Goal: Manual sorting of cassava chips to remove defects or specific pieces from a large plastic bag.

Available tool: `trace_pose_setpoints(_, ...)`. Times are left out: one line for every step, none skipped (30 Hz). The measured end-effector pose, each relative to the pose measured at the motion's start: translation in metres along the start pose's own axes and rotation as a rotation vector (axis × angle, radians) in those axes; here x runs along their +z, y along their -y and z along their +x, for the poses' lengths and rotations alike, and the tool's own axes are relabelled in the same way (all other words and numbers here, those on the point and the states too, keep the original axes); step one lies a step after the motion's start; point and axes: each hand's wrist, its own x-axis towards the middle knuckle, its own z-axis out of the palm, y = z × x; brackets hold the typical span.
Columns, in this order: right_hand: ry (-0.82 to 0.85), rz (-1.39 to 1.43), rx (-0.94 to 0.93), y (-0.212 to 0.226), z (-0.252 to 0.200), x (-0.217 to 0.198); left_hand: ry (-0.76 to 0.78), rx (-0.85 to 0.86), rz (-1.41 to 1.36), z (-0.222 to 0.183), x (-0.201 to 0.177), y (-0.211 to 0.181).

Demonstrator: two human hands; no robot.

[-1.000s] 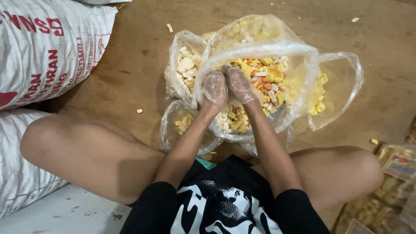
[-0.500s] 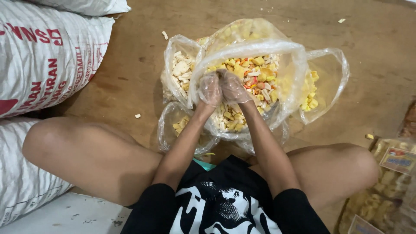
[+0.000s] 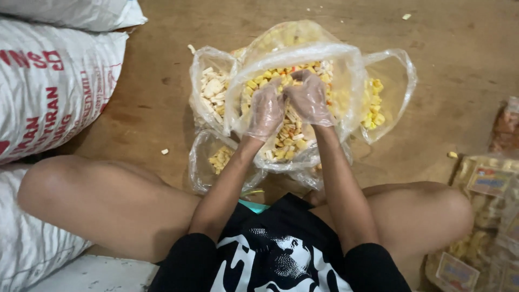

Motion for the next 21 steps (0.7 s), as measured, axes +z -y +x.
trace_pose_setpoints(0.014,0.06,-0.009,0.004,-0.006,-0.012,-0.01,0.016,-0.123,0.005,-0.01,-0.016)
trace_pose_setpoints(0.028,0.119,-0.018,0.008,-0.011,-0.025,-0.019,0.032,-0.246,0.009,-0.02,-0.032)
trace_pose_setpoints(0.021,0.122,-0.015,0.013,-0.021,-0.035,-0.014,0.038,-0.25,0.014,-0.027,-0.051)
trace_pose_setpoints(0.018,0.241,-0.058,0.018,-0.032,-0.045,0.039,0.005,-0.315,0.019,-0.035,-0.07)
trace_pose_setpoints(0.016,0.36,-0.103,0.024,-0.043,-0.054,0.093,-0.028,-0.377,0.023,-0.044,-0.089)
trace_pose_setpoints(0.009,0.363,-0.101,0.021,-0.045,-0.063,0.098,-0.023,-0.378,0.024,-0.043,-0.094)
trace_pose_setpoints(-0.02,0.286,-0.151,0.016,-0.049,-0.072,0.101,-0.005,-0.382,0.025,-0.041,-0.099)
trace_pose_setpoints(-0.049,0.209,-0.2,0.011,-0.052,-0.081,0.104,0.013,-0.385,0.026,-0.038,-0.105)
trace_pose_setpoints(-0.058,0.211,-0.196,0.01,-0.056,-0.085,0.11,0.019,-0.388,0.028,-0.031,-0.114)
trace_pose_setpoints(-0.132,0.176,-0.194,0.009,-0.06,-0.089,0.118,0.0,-0.414,0.029,-0.023,-0.123)
trace_pose_setpoints(-0.204,0.142,-0.192,0.008,-0.064,-0.092,0.127,-0.022,-0.437,0.029,-0.017,-0.132)
trace_pose_setpoints(-0.21,0.145,-0.187,0.0,-0.062,-0.097,0.133,-0.018,-0.438,0.033,-0.017,-0.135)
trace_pose_setpoints(-0.216,0.279,-0.306,-0.01,-0.061,-0.102,0.175,0.058,-0.455,0.036,-0.017,-0.14)
trace_pose_setpoints(-0.224,0.412,-0.426,-0.02,-0.06,-0.108,0.217,0.135,-0.473,0.039,-0.016,-0.144)
trace_pose_setpoints(-0.236,0.414,-0.419,-0.023,-0.063,-0.113,0.228,0.142,-0.477,0.041,-0.012,-0.151)
trace_pose_setpoints(-0.294,0.366,-0.412,-0.026,-0.066,-0.117,0.199,0.178,-0.482,0.043,-0.009,-0.159)
trace_pose_setpoints(-0.351,0.318,-0.405,-0.029,-0.069,-0.122,0.171,0.215,-0.485,0.044,-0.005,-0.166)
trace_pose_setpoints(-0.362,0.32,-0.398,-0.03,-0.071,-0.129,0.182,0.221,-0.489,0.045,0.0,-0.172)
trace_pose_setpoints(-0.446,0.176,-0.463,-0.031,-0.074,-0.135,0.208,0.191,-0.499,0.045,0.005,-0.177)
trace_pose_setpoints(-0.526,0.028,-0.526,-0.032,-0.076,-0.14,0.235,0.161,-0.508,0.045,0.01,-0.181)
trace_pose_setpoints(-0.532,0.03,-0.52,-0.035,-0.079,-0.144,0.243,0.166,-0.508,0.045,0.011,-0.187)
